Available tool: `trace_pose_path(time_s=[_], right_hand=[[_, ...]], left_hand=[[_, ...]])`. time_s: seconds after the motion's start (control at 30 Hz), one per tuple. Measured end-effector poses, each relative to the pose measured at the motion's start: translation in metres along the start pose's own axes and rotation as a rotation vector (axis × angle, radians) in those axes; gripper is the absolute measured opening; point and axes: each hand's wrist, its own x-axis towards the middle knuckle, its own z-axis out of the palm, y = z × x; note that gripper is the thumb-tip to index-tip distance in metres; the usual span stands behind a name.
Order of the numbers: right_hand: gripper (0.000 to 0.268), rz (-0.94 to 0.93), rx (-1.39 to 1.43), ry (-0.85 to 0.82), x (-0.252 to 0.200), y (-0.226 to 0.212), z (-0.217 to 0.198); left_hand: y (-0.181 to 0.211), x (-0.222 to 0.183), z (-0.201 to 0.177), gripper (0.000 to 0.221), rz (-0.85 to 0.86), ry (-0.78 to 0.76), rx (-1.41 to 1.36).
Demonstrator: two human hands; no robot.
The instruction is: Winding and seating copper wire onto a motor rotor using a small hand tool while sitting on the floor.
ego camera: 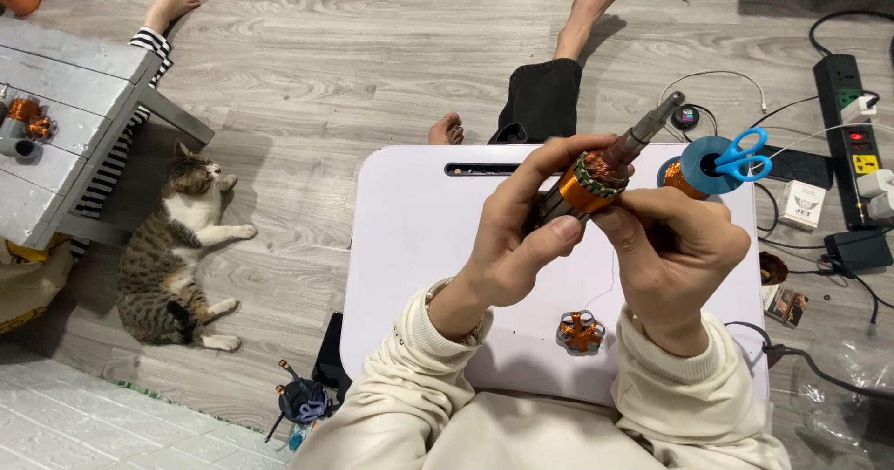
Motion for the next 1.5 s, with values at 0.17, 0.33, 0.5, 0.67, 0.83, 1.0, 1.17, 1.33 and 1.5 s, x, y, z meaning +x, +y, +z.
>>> trace_pose_path(time_s=[0.17, 0.33, 0.5, 0.67, 0.83, 1.0, 1.17, 1.33, 1.5], right_hand=[[0.012, -0.033, -0.026, -0.007, -0.002, -0.002, 0.004], [0.014, -0.052, -0.064, 0.002, -0.006, 0.003, 0.004], [0.016, -0.029, -0.037, 0.0, -0.007, 0.004, 0.003], [0.015, -0.022, -0.001, -0.01, -0.007, 0.005, 0.002], [0.012, -0.038, 0.011, -0.012, -0.004, 0.005, 0.003], [0.01, -0.029, -0.032, 0.03, -0.002, 0.004, 0.005], [0.01, -0.045, -0.057, 0.002, -0.001, 0.001, 0.008], [0.012, -0.058, -0.072, 0.003, 0.002, 0.003, 0.008], [0.015, -0.051, -0.079, -0.034, -0.001, 0.002, 0.006]], left_hand=[[0.007, 0.002, 0.005, 0.049, 0.104, 0.026, 0.119], [0.004, -0.001, 0.003, 0.052, 0.127, 0.043, 0.165], [-0.001, -0.003, 0.004, 0.059, 0.124, 0.081, 0.085], [-0.003, -0.004, 0.002, 0.052, 0.09, 0.06, -0.016], [0.001, 0.001, 0.0, 0.054, 0.076, 0.031, -0.013], [0.02, 0.006, 0.004, 0.051, 0.138, 0.043, 0.273], [0.019, 0.004, 0.006, 0.053, 0.127, 0.039, 0.322], [0.016, 0.008, 0.005, 0.051, 0.168, 0.03, 0.278], [0.003, -0.002, 0.002, 0.048, 0.107, 0.048, 0.049]])
